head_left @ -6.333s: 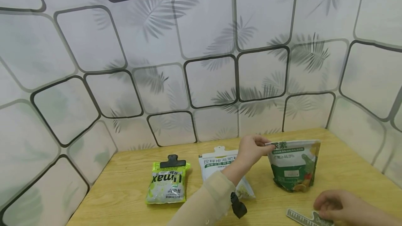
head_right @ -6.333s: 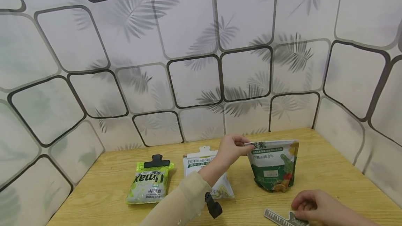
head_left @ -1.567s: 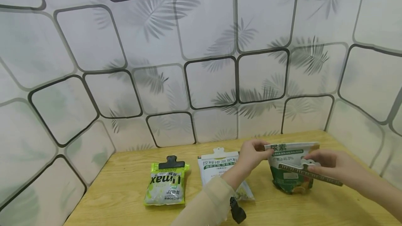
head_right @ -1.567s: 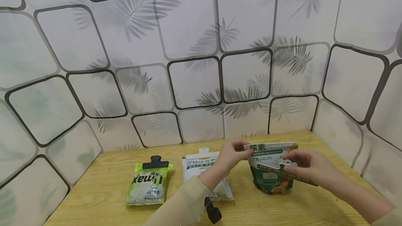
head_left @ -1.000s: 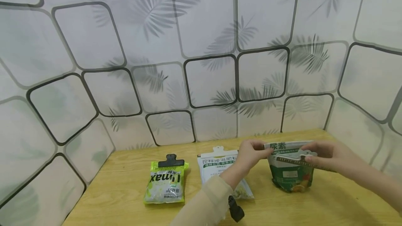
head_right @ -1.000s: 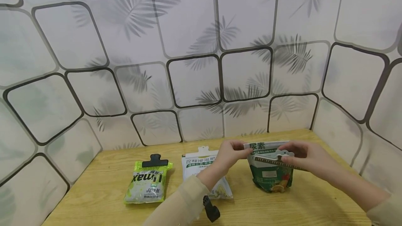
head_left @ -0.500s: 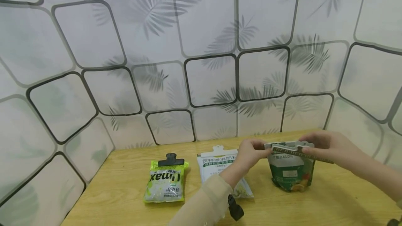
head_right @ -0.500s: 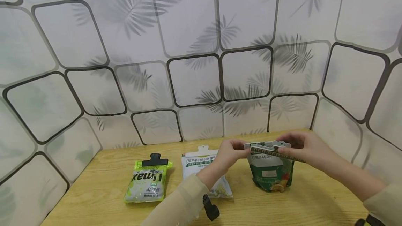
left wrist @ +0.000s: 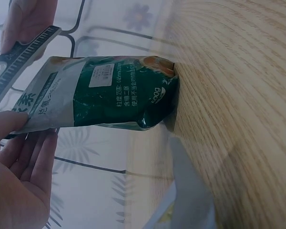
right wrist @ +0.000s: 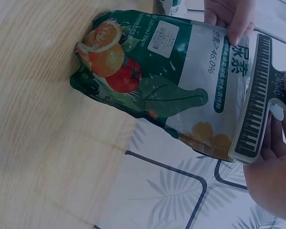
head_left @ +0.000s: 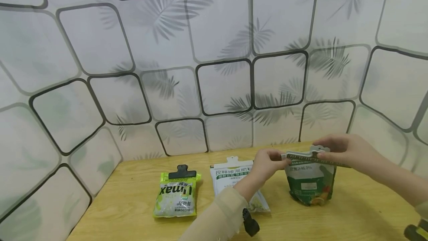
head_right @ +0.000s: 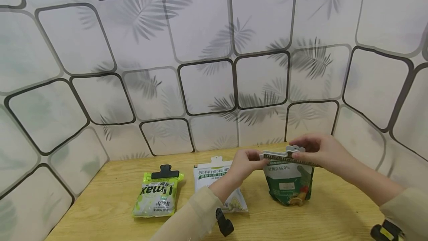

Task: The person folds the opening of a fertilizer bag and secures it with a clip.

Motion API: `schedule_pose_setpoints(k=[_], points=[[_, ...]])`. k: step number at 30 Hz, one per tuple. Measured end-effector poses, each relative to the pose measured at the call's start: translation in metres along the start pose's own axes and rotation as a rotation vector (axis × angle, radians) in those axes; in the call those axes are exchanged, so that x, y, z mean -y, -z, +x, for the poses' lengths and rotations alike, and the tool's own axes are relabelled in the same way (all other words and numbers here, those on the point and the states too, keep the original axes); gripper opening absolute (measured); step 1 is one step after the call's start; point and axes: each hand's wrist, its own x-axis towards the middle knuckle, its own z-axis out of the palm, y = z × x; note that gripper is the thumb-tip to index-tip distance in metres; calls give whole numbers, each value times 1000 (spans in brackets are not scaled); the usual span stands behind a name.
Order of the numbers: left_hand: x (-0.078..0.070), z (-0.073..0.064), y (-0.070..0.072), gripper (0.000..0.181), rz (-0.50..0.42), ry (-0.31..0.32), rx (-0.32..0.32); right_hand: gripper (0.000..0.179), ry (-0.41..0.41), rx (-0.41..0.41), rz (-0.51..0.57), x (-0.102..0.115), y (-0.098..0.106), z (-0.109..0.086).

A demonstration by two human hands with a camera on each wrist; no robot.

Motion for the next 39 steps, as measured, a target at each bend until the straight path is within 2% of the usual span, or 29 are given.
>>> schedule_pose_setpoints(k=[7, 14, 20, 27, 39], points=[[3, 0, 0, 15, -16, 1, 9, 36, -21, -13, 57, 4, -2, 3], [1, -1, 1, 19, -26, 18, 3, 32, -7, -12, 13, 2, 1, 11], [0, 0, 1, 19, -43, 17, 0, 31, -7, 1, 26, 0, 3, 16], [0, 1, 0, 15, -10, 3, -1, 32, -32, 6, 3, -4, 9, 22], [0, 0, -1, 16, 3, 17, -11, 26, -27, -57, -12, -4, 9, 23]])
